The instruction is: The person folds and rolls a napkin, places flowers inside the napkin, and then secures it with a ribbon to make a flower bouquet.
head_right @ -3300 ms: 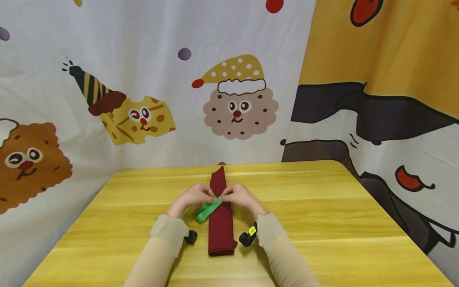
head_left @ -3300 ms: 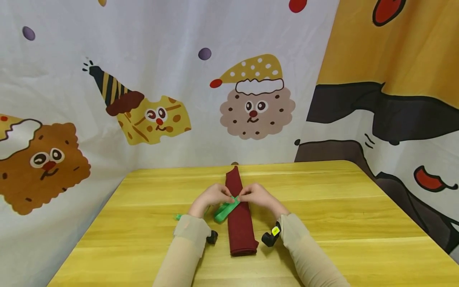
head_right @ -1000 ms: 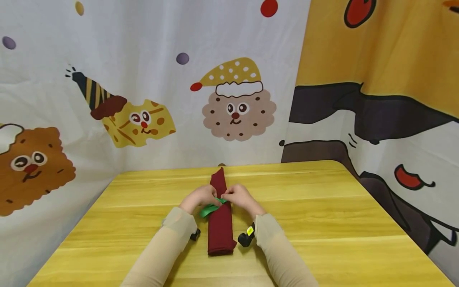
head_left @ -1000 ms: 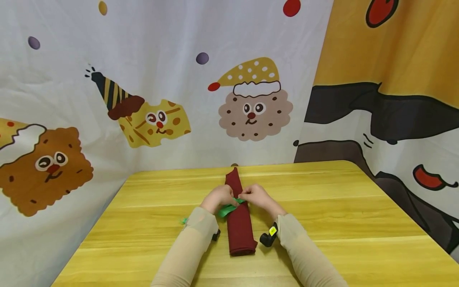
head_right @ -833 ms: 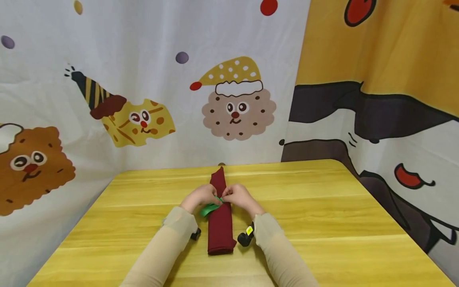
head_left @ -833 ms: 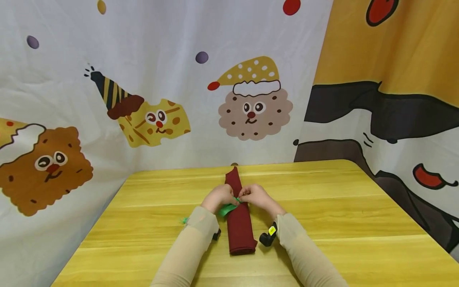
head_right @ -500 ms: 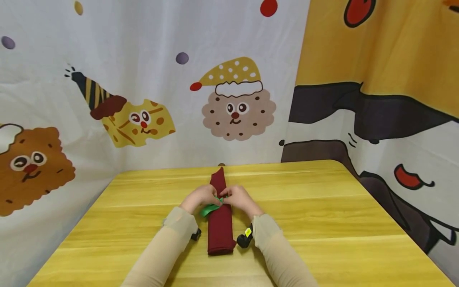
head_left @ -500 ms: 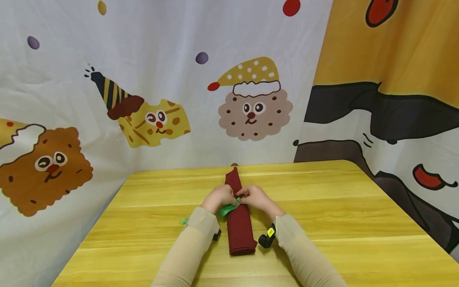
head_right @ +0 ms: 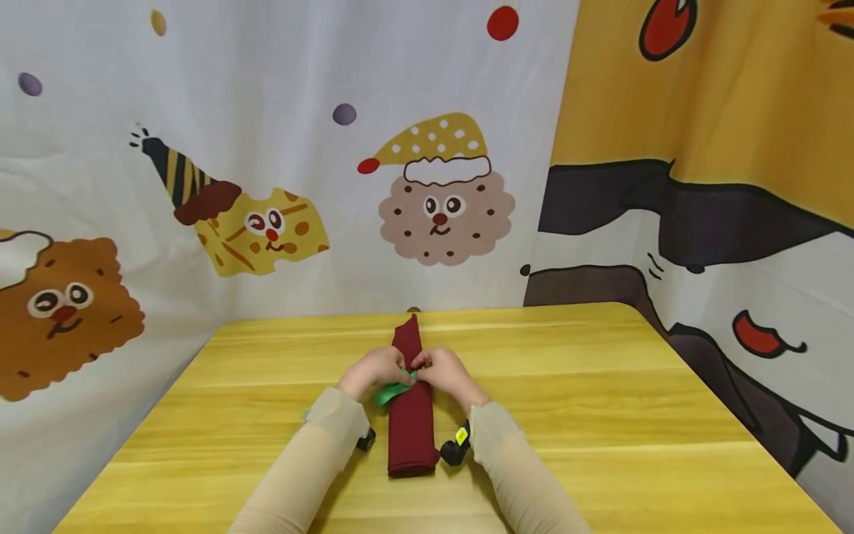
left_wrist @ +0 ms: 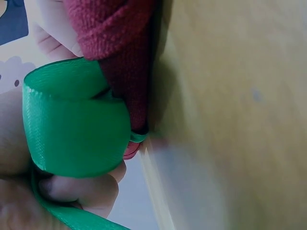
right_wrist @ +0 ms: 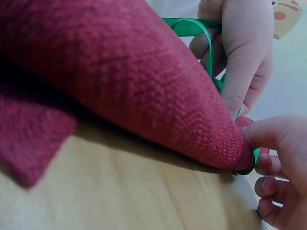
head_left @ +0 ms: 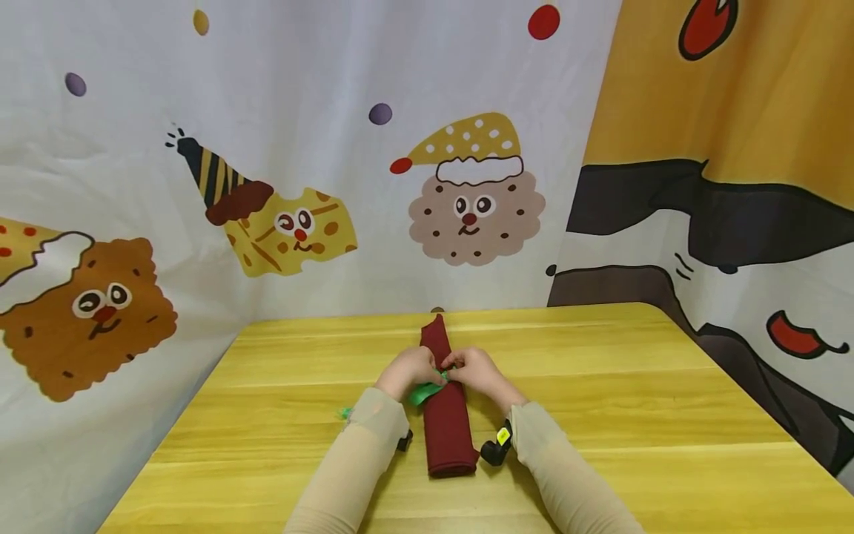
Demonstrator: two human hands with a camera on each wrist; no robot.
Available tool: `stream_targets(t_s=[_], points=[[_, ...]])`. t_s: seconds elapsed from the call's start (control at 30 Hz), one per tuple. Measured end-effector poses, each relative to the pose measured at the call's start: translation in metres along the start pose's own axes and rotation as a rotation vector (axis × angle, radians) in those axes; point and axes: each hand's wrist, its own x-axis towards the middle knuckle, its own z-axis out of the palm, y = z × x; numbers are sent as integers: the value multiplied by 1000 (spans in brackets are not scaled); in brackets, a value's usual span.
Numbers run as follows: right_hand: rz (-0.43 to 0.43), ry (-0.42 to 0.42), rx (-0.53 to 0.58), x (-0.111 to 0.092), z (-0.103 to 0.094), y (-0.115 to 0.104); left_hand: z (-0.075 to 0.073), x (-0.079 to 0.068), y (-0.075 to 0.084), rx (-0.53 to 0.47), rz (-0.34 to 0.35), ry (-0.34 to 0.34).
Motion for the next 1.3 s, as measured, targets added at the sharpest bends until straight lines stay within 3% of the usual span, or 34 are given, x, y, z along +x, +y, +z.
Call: stream_targets(t_s=[0.2, 0.47, 0.77, 1.0, 1.3], points=[[36, 4, -4, -2, 2, 0, 2, 0, 0, -7, 3, 5], [29, 70, -66, 0, 6, -4, 1, -1, 0, -11, 16, 11], [65, 62, -71, 1, 8, -2, 0, -3, 1, 29, 24, 13], [100, 75, 55, 2, 3, 0, -3, -5, -5, -52, 63, 26], [161, 112, 127, 2, -6, 4, -5, -1, -16, -25, 105, 12]])
